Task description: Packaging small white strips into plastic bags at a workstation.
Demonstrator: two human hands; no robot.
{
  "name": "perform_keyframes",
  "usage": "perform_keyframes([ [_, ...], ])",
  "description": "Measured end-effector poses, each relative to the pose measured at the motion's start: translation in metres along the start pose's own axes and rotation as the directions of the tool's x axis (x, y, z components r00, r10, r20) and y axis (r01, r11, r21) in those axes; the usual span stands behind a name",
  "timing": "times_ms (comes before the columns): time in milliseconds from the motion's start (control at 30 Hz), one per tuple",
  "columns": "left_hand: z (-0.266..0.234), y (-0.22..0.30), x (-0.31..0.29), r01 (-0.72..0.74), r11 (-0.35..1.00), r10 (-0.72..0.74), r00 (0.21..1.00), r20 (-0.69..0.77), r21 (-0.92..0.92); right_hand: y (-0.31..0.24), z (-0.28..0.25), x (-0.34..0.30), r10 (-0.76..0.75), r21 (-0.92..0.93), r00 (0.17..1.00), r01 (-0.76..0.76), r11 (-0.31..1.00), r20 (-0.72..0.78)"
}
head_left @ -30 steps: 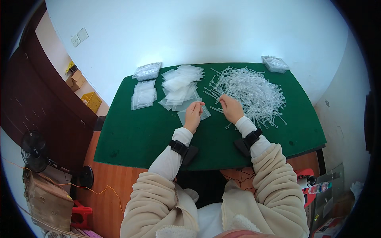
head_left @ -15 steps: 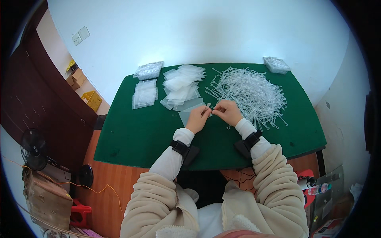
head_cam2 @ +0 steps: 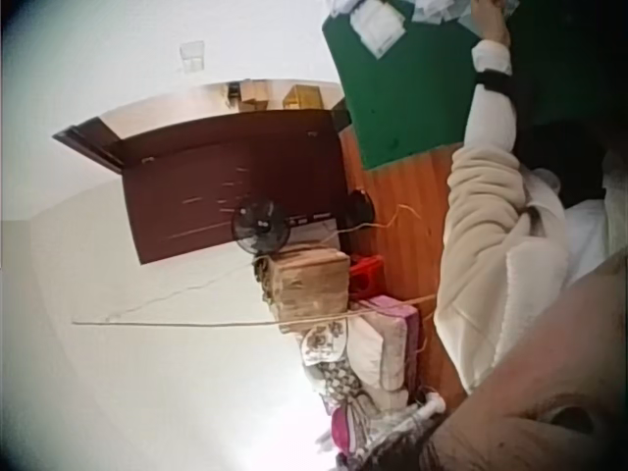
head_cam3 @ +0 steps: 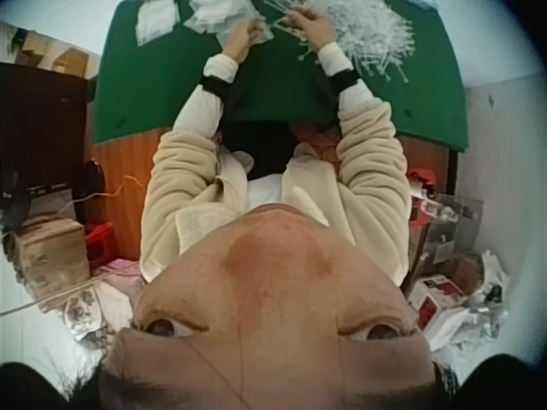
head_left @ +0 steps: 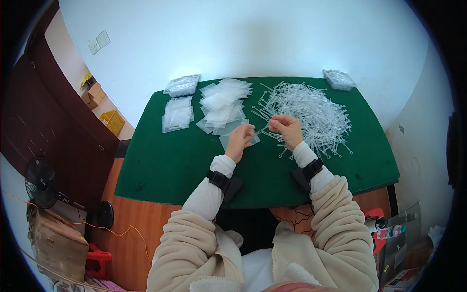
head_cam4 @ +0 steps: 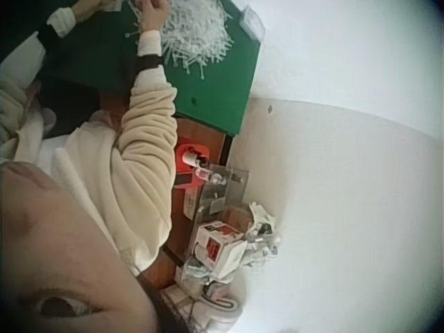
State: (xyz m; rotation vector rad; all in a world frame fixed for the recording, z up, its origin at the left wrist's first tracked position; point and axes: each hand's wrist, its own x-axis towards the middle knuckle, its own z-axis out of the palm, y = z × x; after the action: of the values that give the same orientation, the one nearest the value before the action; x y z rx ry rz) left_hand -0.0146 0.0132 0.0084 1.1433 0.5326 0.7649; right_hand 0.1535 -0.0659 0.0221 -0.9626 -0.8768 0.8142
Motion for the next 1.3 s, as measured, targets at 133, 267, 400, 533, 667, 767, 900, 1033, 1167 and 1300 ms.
perform_keyframes([
  [133, -0.006, -0.005, 0.004, -0.011, 1.000, 0.011, 1.000, 0.024, 0.004, 0.004, -0.001, -0.001, 0.049, -0.046, 0.994, -0.045, 0.998, 0.097],
  [267, -0.003, -0.010, 0.003, -0.012, 0.993, -0.002, 0.992, 0.124, 0.114, 0.008, 0.002, -0.003, 0.060, -0.124, 0.980, -0.036, 0.992, 0.191],
  [400, 0.006, -0.009, -0.002, 0.040, 0.983, -0.080, 0.973, 0.216, 0.181, 0.011, 0.002, -0.003, 0.015, -0.169, 0.977, 0.022, 0.985, 0.214],
  [533, 0.008, -0.007, -0.004, 0.093, 0.975, -0.145, 0.954, 0.261, 0.199, 0.012, 0.002, -0.003, -0.019, -0.248, 0.979, 0.070, 0.966, 0.203],
  [667, 0.008, -0.005, -0.007, 0.063, 0.969, -0.146, 0.927, 0.344, 0.240, 0.012, 0.003, -0.004, -0.074, -0.326, 0.976, 0.140, 0.935, 0.206],
  [767, 0.009, -0.005, -0.007, 0.018, 0.962, -0.126, 0.915, 0.383, 0.273, 0.012, 0.002, -0.004, -0.098, -0.335, 0.971, 0.169, 0.927, 0.220],
  [900, 0.007, -0.009, -0.005, -0.089, 0.945, -0.049, 0.914, 0.403, 0.316, 0.010, 0.002, -0.004, -0.095, -0.275, 0.960, 0.169, 0.947, 0.262],
  [1033, 0.006, -0.012, -0.004, -0.256, 0.890, 0.066, 0.891, 0.449, 0.378, 0.007, 0.001, -0.005, -0.074, -0.207, 0.947, 0.144, 0.968, 0.314],
  [1167, 0.007, -0.013, -0.004, -0.323, 0.840, 0.098, 0.880, 0.465, 0.435, 0.005, 0.000, -0.005, -0.024, -0.207, 0.939, 0.100, 0.973, 0.342],
  [1300, 0.007, -0.011, -0.005, -0.301, 0.851, 0.078, 0.883, 0.464, 0.430, 0.003, 0.002, -0.006, -0.029, -0.229, 0.944, 0.110, 0.967, 0.329],
])
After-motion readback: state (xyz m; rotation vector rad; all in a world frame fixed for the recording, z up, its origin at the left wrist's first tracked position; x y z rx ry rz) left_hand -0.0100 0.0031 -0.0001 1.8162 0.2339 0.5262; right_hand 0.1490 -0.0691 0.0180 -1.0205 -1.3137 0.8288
